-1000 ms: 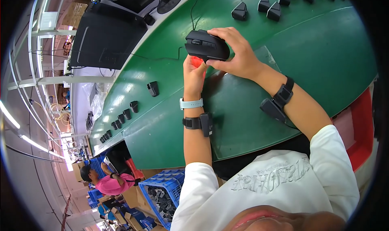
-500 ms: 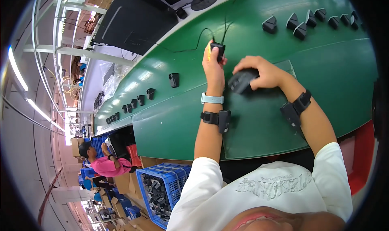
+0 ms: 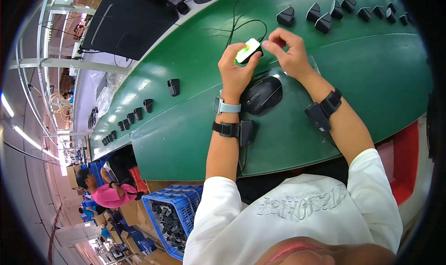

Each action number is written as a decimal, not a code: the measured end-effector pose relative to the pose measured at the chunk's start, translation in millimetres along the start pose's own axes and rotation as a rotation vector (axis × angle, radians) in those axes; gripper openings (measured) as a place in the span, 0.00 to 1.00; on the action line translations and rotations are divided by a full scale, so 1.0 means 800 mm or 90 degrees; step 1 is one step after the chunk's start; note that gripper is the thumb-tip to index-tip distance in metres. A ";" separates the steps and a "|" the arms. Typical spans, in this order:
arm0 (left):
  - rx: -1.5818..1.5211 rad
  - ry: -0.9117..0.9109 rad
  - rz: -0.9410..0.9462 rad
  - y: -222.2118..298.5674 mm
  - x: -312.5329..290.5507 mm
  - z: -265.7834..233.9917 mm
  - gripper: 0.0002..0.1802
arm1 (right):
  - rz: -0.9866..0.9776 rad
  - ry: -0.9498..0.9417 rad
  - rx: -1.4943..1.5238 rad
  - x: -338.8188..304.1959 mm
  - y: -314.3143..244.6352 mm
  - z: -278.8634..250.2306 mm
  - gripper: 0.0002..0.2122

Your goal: The person picks up a charging dock and a mouse, connects the dock to a cable, and then places the mouse onto the dock to test it. After checking the connection, they remove the mouse and dock, separate them, and place the dock back onto the green workbench.

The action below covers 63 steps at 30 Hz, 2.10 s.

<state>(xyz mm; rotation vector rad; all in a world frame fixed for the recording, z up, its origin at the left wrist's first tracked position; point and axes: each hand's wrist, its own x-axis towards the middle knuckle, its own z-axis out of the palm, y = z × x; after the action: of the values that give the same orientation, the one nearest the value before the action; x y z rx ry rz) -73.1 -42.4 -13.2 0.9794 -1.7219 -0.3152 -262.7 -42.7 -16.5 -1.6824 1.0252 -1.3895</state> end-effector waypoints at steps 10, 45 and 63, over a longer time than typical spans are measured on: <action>0.033 -0.019 0.065 0.005 -0.001 -0.003 0.19 | -0.162 0.144 -0.204 0.005 0.008 0.012 0.09; 0.050 -0.035 0.088 0.003 0.001 -0.004 0.17 | -0.147 0.098 -0.255 0.006 0.026 0.018 0.08; -0.077 -0.081 -0.036 0.001 0.012 -0.013 0.14 | -0.235 0.050 -0.273 0.008 0.031 0.011 0.06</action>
<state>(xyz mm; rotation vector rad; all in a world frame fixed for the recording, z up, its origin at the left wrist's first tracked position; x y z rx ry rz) -64.6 -46.3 -2.3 0.9379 -1.7692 -0.5228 -256.4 -59.0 -37.2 -2.2350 1.1585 -1.5527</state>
